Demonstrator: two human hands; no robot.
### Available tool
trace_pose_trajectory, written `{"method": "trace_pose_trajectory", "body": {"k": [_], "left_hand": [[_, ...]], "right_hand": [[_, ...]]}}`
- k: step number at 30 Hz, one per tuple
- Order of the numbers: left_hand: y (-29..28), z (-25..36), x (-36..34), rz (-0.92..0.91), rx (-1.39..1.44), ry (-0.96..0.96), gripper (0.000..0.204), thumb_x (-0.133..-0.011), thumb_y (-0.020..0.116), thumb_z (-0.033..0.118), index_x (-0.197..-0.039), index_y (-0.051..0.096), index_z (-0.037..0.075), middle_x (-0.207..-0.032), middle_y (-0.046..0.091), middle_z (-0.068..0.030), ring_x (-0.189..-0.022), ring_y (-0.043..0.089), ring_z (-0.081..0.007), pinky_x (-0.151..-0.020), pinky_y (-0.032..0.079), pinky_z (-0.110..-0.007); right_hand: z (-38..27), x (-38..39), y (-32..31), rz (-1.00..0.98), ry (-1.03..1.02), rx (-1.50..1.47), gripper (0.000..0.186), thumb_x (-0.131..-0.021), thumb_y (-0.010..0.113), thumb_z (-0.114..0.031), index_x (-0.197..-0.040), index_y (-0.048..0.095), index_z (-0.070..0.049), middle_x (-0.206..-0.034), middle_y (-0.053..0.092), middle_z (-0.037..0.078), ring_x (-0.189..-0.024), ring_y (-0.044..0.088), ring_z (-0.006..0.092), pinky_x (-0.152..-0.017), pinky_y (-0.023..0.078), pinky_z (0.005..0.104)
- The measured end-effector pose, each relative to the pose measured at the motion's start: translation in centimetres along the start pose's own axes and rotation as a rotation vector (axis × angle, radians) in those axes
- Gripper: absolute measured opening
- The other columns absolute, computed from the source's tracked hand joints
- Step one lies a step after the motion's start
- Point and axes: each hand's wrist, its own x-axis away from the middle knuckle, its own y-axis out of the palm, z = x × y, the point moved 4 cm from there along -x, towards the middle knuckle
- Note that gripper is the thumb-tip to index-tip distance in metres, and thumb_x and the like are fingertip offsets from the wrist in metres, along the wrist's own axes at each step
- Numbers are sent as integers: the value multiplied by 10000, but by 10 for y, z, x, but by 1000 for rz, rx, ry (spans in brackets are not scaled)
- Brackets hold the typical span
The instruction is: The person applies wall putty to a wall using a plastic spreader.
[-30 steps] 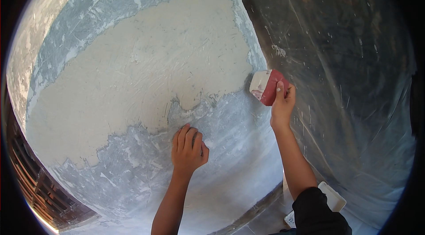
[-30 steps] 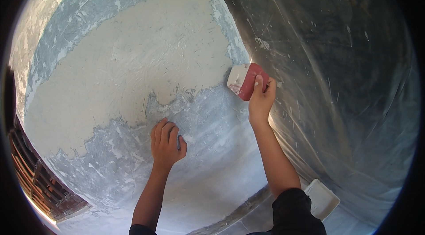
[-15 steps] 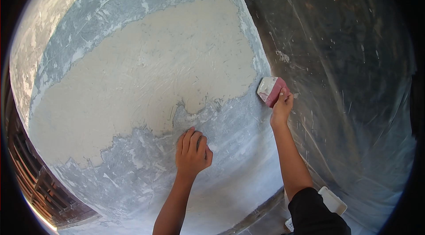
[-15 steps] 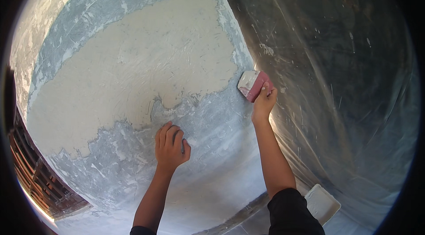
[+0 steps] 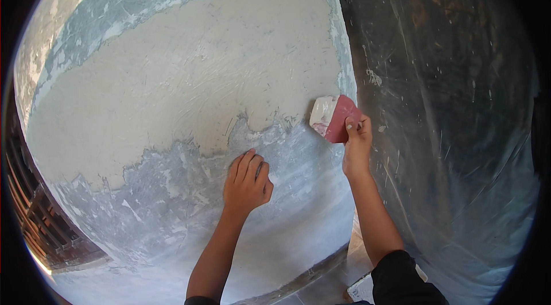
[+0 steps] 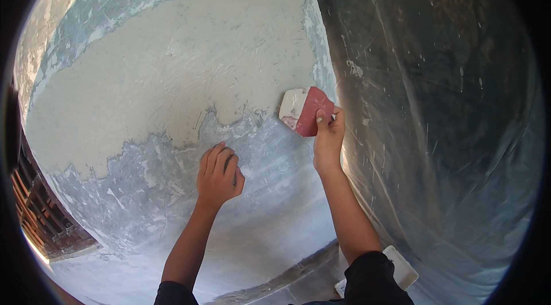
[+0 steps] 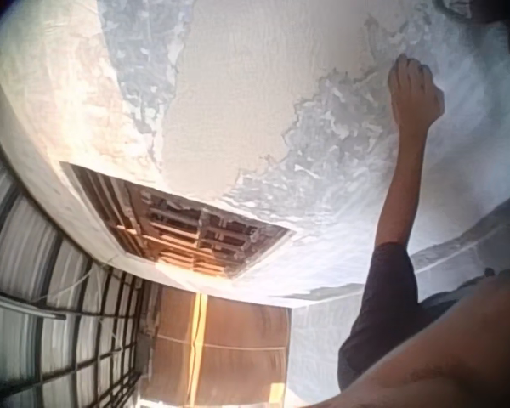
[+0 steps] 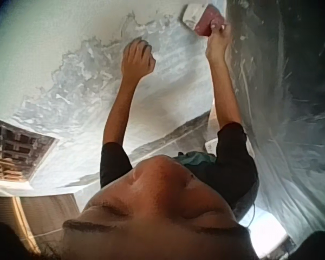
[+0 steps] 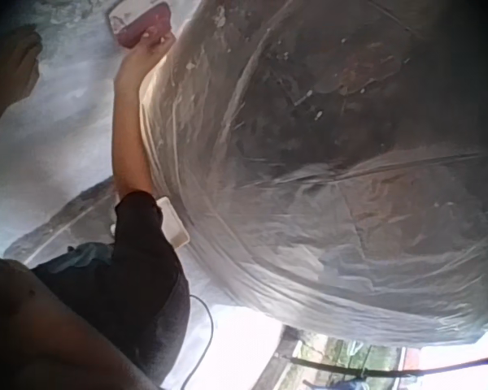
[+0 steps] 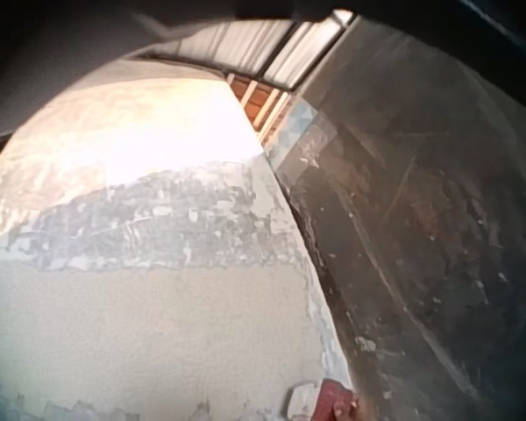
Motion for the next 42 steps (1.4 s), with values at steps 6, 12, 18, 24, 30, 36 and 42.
{"method": "trace_pose_trajectory", "body": {"k": [6,12,18,24,30,36,42], "left_hand": [[-1,1,0,3,9,6,247,-659,617,60,-904,615,25,-1044,579,-122,-1120,557,-318,-956,448,-447],[1,3,0,10,20,20,272,-660,617,63,-928,610,22,-1056,578,-123,-1129,553,-322,-962,442,-448],[-4,11,6,6,84,37,280,-662,612,59,-940,610,34,-1061,591,-117,-1135,551,-328,-959,437,-458],[14,71,65,-36,315,12,264,-675,608,75,-937,624,57,-1050,603,-92,-1143,550,-294,-945,441,-437],[48,165,143,-188,607,-65,289,-684,611,94,-971,622,63,-1073,590,-89,-1134,550,-272,-919,446,-429],[61,277,216,-378,900,-205,393,-651,626,63,-1042,584,49,-1088,563,-112,-1121,545,-294,-912,444,-440],[55,368,275,-636,1037,-321,405,-655,593,8,-1056,551,43,-1076,557,-127,-1091,545,-327,-902,441,-449]], "right_hand": [[19,34,17,-88,278,-227,158,-967,526,-65,-1114,473,-91,-1122,596,54,-1038,561,143,-936,440,337],[49,61,11,59,425,-376,145,-969,480,-80,-1113,474,-102,-1136,567,45,-1063,549,169,-939,453,365],[64,90,-18,93,494,-309,142,-970,473,-86,-1112,462,-93,-1145,557,61,-1072,545,180,-923,461,362],[67,134,-80,179,519,-144,158,-963,478,-70,-1119,477,-92,-1148,569,64,-1049,560,179,-906,470,356],[61,196,-180,317,587,27,174,-946,504,-52,-1109,544,-95,-1104,612,49,-1020,591,169,-892,480,347],[38,266,-288,543,669,258,225,-920,529,-41,-1137,542,-100,-1086,622,35,-1033,590,169,-894,478,371],[20,336,-405,776,739,367,219,-904,557,-53,-1109,577,-129,-1035,623,18,-1006,589,157,-877,474,389]]}}
